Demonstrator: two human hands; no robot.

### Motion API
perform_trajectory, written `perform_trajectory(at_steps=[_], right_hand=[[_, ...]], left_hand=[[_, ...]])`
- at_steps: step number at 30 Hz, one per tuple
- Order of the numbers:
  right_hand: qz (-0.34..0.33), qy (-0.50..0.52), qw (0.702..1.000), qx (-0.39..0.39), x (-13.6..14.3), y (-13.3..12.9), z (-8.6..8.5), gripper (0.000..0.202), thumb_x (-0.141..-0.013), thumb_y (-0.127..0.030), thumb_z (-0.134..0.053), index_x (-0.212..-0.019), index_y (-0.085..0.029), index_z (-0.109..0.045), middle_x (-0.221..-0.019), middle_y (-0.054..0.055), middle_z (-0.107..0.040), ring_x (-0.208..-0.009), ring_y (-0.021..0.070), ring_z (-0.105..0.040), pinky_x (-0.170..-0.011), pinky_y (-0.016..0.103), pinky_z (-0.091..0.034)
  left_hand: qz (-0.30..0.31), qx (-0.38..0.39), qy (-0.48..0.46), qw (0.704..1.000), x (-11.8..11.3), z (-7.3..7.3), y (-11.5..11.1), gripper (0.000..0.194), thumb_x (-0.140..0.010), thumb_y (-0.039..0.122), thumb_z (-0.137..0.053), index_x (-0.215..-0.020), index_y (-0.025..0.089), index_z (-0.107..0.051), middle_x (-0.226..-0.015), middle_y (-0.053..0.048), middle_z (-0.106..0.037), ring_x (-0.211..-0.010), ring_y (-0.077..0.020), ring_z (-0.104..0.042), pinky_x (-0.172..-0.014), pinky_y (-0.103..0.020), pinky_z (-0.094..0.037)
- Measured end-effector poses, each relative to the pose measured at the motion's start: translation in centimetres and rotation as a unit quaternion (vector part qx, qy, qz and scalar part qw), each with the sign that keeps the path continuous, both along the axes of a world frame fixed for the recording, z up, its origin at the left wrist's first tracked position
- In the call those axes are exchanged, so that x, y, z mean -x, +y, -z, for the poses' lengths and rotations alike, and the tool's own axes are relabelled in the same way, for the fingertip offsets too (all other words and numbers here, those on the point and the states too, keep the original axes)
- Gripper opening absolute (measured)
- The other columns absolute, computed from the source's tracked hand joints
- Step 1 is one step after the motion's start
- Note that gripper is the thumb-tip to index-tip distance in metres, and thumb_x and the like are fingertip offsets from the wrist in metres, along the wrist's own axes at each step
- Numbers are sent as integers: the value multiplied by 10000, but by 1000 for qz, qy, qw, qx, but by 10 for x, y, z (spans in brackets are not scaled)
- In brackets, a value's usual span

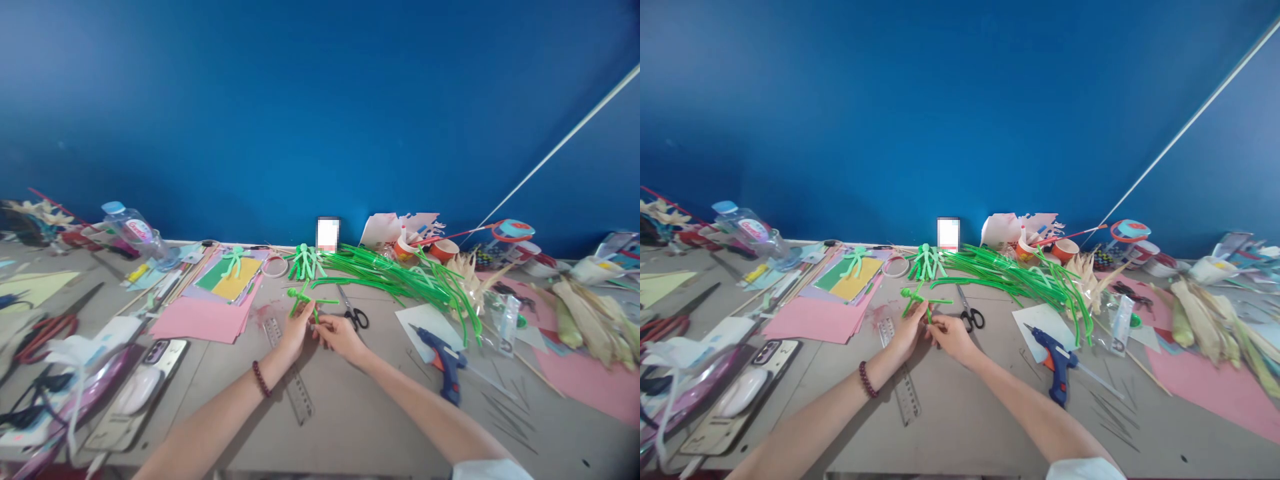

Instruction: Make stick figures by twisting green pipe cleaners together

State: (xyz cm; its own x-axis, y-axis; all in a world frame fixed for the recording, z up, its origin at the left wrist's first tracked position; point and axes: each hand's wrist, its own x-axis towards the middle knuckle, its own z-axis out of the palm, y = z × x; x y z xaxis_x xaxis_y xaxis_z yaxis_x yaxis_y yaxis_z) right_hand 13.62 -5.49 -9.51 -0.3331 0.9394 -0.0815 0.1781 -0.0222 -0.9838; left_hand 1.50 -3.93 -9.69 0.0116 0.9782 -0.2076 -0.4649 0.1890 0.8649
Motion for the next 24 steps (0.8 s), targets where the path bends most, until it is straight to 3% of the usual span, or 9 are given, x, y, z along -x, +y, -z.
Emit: perform_trajectory(at_steps=[4,10,17,21,24], right_hand=[[9,-21,1000,-3,-1,-2,-5,236,-767,-353,-564,-621,-175,-615,-491,-19,-558,-405,86,-467,-402,194,-366],[12,-54,998,-6,-4,-1,2,270,-793,-354,-539,-625,-166,-636,-511,0,-608,-405,88,-500,-441,202,-409],[15,-29,999,9,-4,0,7,264,-789,-387,-554,-693,-158,-644,-587,20,-659,-421,88,-516,-405,192,-393],[21,10,999,47,-5,3,13,332,-794,-452,-544,-819,-144,-665,-574,-4,-627,-339,51,-422,-324,169,-311],[37,75,993,83,-8,7,11,441,-736,-517,-592,-961,-140,-632,-674,4,-641,-336,53,-448,-308,181,-340]], left_hand=[[-20,0,11,1000,2,-3,2,300,-631,408,-737,-658,162,-567,-612,37,-547,-518,-88,-478,-484,-218,-362],[-55,-3,-7,998,5,1,6,268,-590,355,-769,-641,169,-582,-634,35,-566,-616,-109,-520,-597,-236,-392],[-54,-4,-8,999,6,0,4,269,-605,370,-761,-645,170,-586,-618,35,-561,-565,-102,-486,-557,-233,-371],[-30,-32,68,997,16,1,11,273,-617,392,-745,-594,173,-584,-571,35,-555,-520,-105,-463,-522,-238,-360],[-18,-86,141,986,27,-1,17,273,-631,382,-740,-546,167,-595,-550,26,-561,-539,-108,-469,-544,-235,-365]])
